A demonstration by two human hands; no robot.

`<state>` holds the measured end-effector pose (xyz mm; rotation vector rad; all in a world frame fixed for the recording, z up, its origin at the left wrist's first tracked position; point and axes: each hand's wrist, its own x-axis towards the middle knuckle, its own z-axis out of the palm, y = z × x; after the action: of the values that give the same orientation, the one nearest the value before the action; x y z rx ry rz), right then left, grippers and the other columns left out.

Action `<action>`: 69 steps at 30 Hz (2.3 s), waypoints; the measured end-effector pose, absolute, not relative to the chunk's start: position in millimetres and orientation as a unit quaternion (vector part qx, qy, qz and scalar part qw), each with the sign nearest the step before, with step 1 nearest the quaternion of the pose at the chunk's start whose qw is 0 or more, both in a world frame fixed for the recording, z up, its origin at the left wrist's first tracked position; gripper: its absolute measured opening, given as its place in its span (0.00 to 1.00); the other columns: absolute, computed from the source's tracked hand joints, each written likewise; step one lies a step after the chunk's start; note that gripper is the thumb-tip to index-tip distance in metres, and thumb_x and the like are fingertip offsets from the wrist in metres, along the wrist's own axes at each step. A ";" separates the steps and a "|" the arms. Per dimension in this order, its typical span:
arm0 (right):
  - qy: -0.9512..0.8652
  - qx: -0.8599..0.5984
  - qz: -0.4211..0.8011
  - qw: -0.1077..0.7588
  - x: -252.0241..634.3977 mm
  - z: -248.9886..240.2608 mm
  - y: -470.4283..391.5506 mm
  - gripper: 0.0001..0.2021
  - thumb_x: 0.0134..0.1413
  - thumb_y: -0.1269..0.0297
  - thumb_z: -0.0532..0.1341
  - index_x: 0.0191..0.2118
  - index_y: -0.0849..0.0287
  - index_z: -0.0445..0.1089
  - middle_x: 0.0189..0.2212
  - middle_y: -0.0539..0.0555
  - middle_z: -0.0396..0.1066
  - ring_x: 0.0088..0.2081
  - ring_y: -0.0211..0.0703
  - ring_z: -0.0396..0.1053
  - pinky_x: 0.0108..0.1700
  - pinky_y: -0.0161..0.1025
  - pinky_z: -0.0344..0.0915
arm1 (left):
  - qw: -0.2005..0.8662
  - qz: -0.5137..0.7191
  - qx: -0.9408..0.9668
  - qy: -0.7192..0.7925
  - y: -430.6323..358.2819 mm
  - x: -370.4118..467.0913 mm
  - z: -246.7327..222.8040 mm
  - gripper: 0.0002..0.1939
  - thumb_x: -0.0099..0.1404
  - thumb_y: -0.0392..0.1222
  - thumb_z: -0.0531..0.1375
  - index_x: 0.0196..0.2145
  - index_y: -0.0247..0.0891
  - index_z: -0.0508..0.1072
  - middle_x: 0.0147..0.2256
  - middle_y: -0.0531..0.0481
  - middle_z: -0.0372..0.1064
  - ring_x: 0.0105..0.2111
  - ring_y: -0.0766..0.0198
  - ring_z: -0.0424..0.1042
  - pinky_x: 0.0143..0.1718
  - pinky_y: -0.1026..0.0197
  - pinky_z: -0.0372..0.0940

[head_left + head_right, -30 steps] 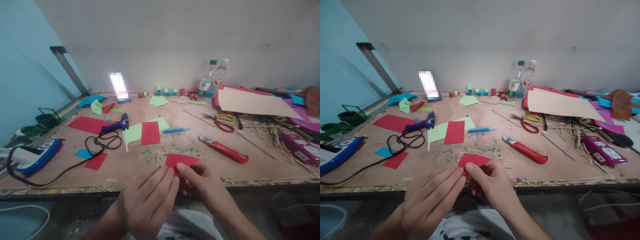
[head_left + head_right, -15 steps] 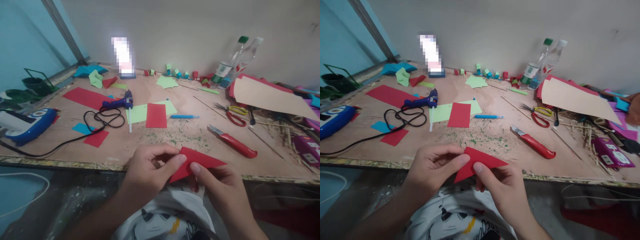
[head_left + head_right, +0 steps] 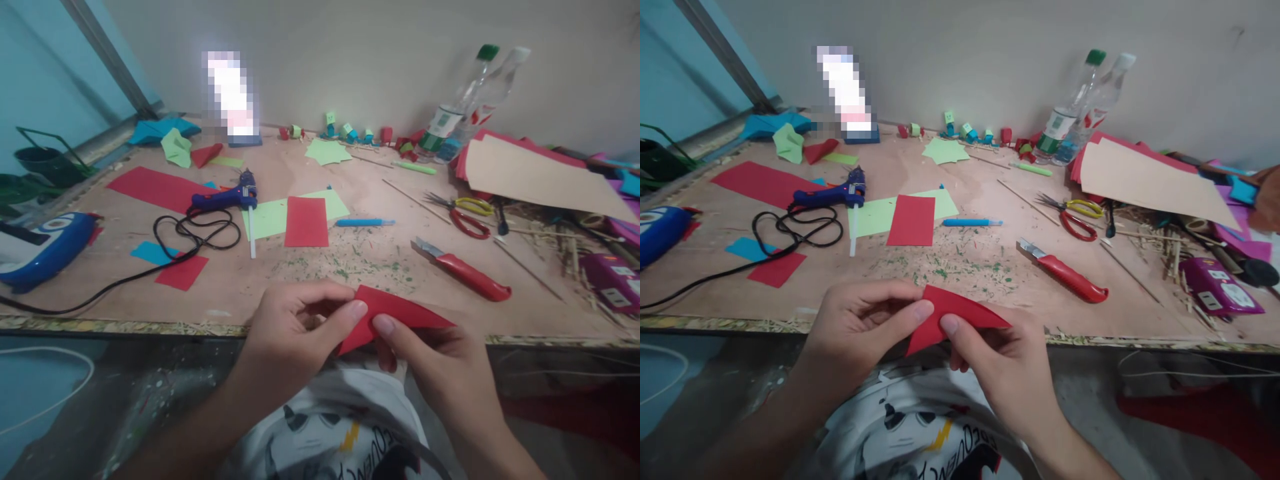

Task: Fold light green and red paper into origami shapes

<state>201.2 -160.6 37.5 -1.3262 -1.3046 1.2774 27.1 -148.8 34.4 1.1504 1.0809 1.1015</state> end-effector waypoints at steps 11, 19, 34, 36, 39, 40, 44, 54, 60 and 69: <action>-0.496 -0.487 0.576 0.430 196.0 40.1 -157.3 0.13 0.56 0.56 0.71 0.26 0.58 0.80 0.18 0.52 0.74 0.20 0.38 0.69 0.23 0.33 0.66 | 0.453 0.538 0.554 0.447 -144.1 32.7 33.5 0.11 0.70 0.36 0.64 0.29 0.38 0.81 0.27 0.54 0.71 0.26 0.69 0.69 0.27 0.68 0.65; -0.468 -0.457 0.606 0.453 186.8 36.0 -162.6 0.19 0.61 0.57 0.69 0.21 0.60 0.78 0.15 0.51 0.73 0.18 0.33 0.65 0.23 0.30 0.62 | 0.472 0.598 0.468 0.449 -143.6 49.0 26.9 0.11 0.70 0.41 0.66 0.29 0.37 0.79 0.26 0.53 0.68 0.24 0.69 0.68 0.22 0.69 0.64; -0.452 -0.475 0.612 0.442 191.0 33.0 -157.5 0.15 0.55 0.53 0.73 0.27 0.60 0.82 0.17 0.53 0.75 0.19 0.37 0.69 0.22 0.32 0.66 | 0.514 0.613 0.407 0.441 -137.1 57.8 26.1 0.12 0.69 0.47 0.66 0.32 0.37 0.78 0.21 0.58 0.65 0.14 0.73 0.61 0.13 0.70 0.59; -0.451 -0.481 0.610 0.440 192.1 32.3 -157.1 0.15 0.55 0.53 0.73 0.28 0.61 0.83 0.17 0.53 0.75 0.19 0.37 0.70 0.22 0.31 0.67 | 0.518 0.608 0.409 0.442 -136.5 57.6 25.6 0.13 0.69 0.47 0.66 0.31 0.37 0.78 0.20 0.58 0.64 0.14 0.73 0.62 0.14 0.70 0.60; -0.447 -0.482 0.606 0.448 193.2 32.7 -156.3 0.15 0.54 0.54 0.74 0.27 0.60 0.82 0.17 0.53 0.76 0.20 0.36 0.71 0.23 0.30 0.68 | 0.522 0.611 0.403 0.438 -135.0 56.7 26.5 0.12 0.69 0.47 0.67 0.30 0.37 0.79 0.21 0.57 0.65 0.17 0.72 0.64 0.15 0.71 0.63; -0.446 -0.482 0.604 0.452 193.2 33.1 -156.0 0.15 0.54 0.54 0.74 0.26 0.60 0.82 0.17 0.53 0.75 0.19 0.36 0.71 0.22 0.30 0.67 | 0.520 0.614 0.403 0.437 -134.5 56.6 26.9 0.12 0.69 0.47 0.67 0.30 0.37 0.79 0.21 0.57 0.66 0.18 0.71 0.65 0.16 0.71 0.64; -0.450 -0.487 0.597 0.451 192.1 34.5 -154.4 0.16 0.53 0.53 0.74 0.24 0.60 0.80 0.17 0.53 0.75 0.19 0.37 0.70 0.22 0.31 0.67 | 0.496 0.616 0.415 0.450 -132.1 56.3 27.8 0.13 0.69 0.45 0.66 0.28 0.36 0.77 0.23 0.56 0.66 0.20 0.71 0.65 0.19 0.70 0.64; -0.453 -0.448 0.648 0.417 207.4 34.4 -144.5 0.14 0.54 0.54 0.74 0.27 0.61 0.82 0.23 0.54 0.80 0.20 0.35 0.70 0.24 0.31 0.68 | 0.570 0.450 0.548 0.415 -114.2 23.1 49.4 0.12 0.69 0.43 0.65 0.28 0.36 0.77 0.20 0.54 0.70 0.20 0.70 0.67 0.22 0.70 0.62; -0.454 -0.431 0.682 0.378 216.2 39.5 -138.9 0.13 0.56 0.56 0.73 0.27 0.61 0.81 0.24 0.54 0.80 0.20 0.33 0.69 0.24 0.30 0.67 | 0.610 0.354 0.571 0.420 -109.6 14.6 57.8 0.22 0.70 0.46 0.64 0.19 0.36 0.69 0.16 0.54 0.65 0.14 0.73 0.58 0.14 0.70 0.49; -0.465 -0.436 0.670 0.382 214.5 38.7 -137.8 0.12 0.59 0.57 0.71 0.31 0.60 0.83 0.27 0.53 0.81 0.21 0.32 0.70 0.26 0.29 0.69 | 0.560 0.444 0.547 0.436 -116.2 19.3 52.0 0.16 0.70 0.43 0.64 0.24 0.35 0.77 0.21 0.51 0.75 0.20 0.69 0.71 0.21 0.70 0.66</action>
<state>214.5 -137.8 38.7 -1.1112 -1.1858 1.7084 19.3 -116.2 52.0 1.2893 1.0283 1.0456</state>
